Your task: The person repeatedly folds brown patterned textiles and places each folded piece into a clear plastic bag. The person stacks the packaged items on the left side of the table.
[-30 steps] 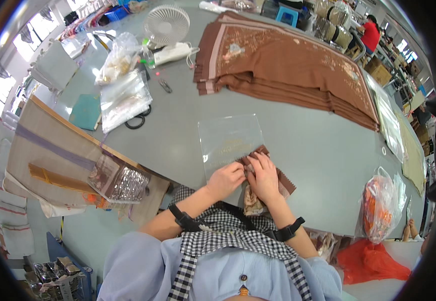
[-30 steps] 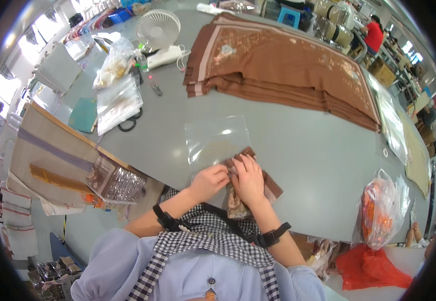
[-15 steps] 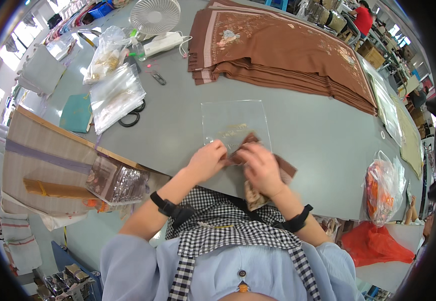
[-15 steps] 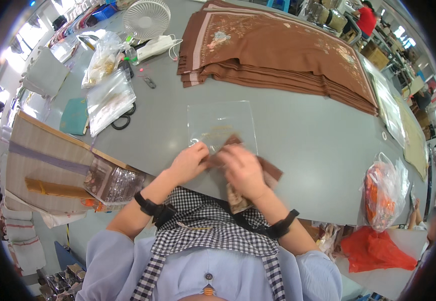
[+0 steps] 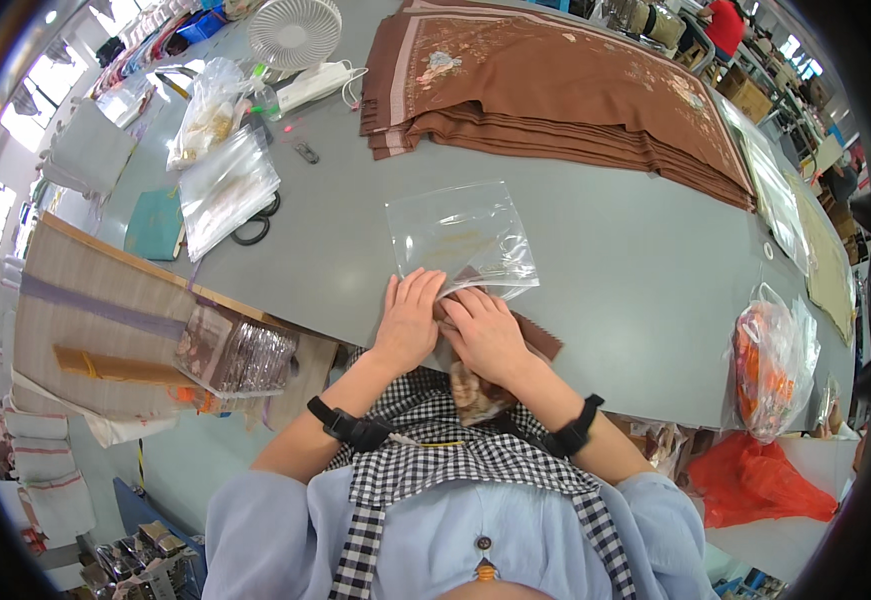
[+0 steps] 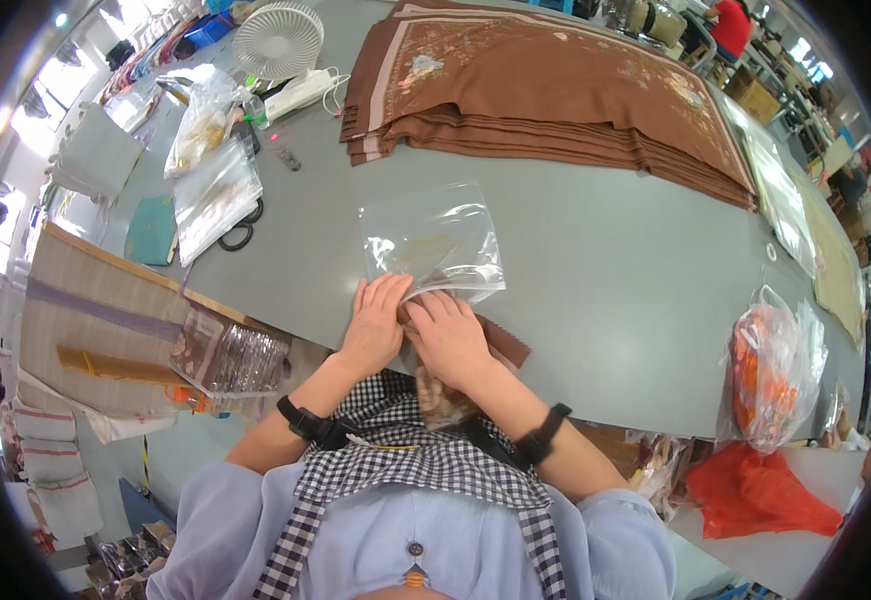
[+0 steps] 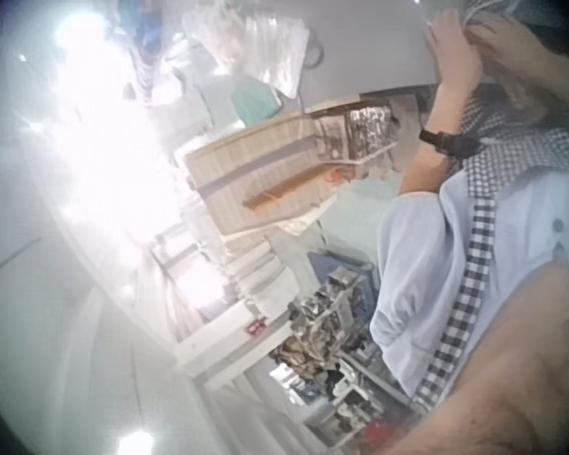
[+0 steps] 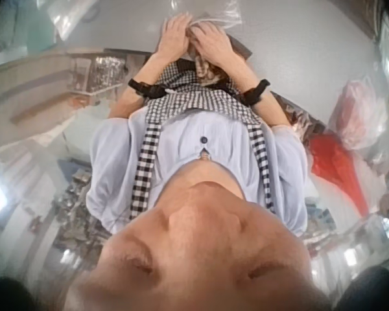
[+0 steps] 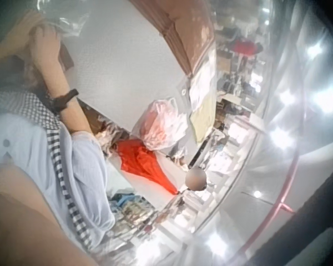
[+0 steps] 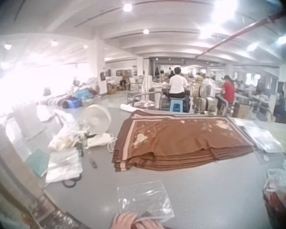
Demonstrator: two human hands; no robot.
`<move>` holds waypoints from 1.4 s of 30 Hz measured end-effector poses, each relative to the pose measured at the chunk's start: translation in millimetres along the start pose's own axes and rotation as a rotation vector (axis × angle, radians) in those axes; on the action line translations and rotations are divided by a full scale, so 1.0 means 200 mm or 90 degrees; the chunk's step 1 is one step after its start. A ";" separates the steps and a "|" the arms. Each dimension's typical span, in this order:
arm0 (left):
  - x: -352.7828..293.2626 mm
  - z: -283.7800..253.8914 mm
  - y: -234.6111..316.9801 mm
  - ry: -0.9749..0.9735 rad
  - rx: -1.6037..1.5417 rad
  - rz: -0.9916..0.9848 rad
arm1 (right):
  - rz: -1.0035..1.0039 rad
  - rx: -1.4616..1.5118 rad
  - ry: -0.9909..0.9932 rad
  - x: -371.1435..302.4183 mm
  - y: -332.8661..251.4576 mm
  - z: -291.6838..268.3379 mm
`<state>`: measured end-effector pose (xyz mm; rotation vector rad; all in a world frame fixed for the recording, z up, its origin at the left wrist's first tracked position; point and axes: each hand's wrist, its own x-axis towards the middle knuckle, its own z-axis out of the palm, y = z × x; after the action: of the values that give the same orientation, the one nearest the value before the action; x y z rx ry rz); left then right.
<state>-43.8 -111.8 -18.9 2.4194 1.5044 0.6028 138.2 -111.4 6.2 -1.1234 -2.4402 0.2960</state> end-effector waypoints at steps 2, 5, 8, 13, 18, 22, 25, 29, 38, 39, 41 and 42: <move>0.01 -0.01 0.01 -0.025 0.029 -0.059 | 0.126 -0.027 0.080 0.05 0.03 0.04; 0.01 -0.03 0.02 -0.011 -0.021 0.126 | 0.197 -0.041 0.107 0.10 0.09 0.10; 0.02 -0.05 0.02 -0.010 -0.145 0.190 | 0.030 -0.132 -0.026 0.14 0.10 0.18; 0.07 -0.12 -0.05 0.046 -0.191 0.204 | 0.120 -0.070 -0.016 0.45 0.15 0.32; 0.08 -0.17 -0.07 0.015 -0.106 0.159 | 0.102 -0.014 -0.034 0.47 0.12 0.19; 0.06 -0.15 -0.06 -0.011 -0.156 0.160 | 0.007 0.192 -0.158 0.05 0.04 -0.07; 0.04 -0.14 -0.05 -0.058 -0.201 0.144 | -0.120 -0.023 -0.161 -0.08 0.05 -0.12; -0.05 -0.16 0.03 0.118 -0.205 0.193 | -0.087 -0.015 -0.006 0.01 0.09 -0.04; -0.27 0.08 0.25 -0.178 -0.088 0.211 | -0.043 0.101 0.084 -0.21 -0.09 -0.07; -0.26 0.11 0.24 -0.216 -0.083 0.203 | -0.070 0.074 0.111 -0.19 -0.09 -0.05; -0.25 0.13 0.23 -0.209 -0.042 0.214 | -0.069 0.044 0.066 -0.10 -0.05 0.00; -0.24 0.11 0.24 -0.239 -0.044 0.207 | -0.084 0.016 0.071 -0.03 -0.03 0.03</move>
<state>-14.5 -176.0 -31.0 2.5598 0.9384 0.2297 135.2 -119.3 1.9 -0.9377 -2.3914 0.2163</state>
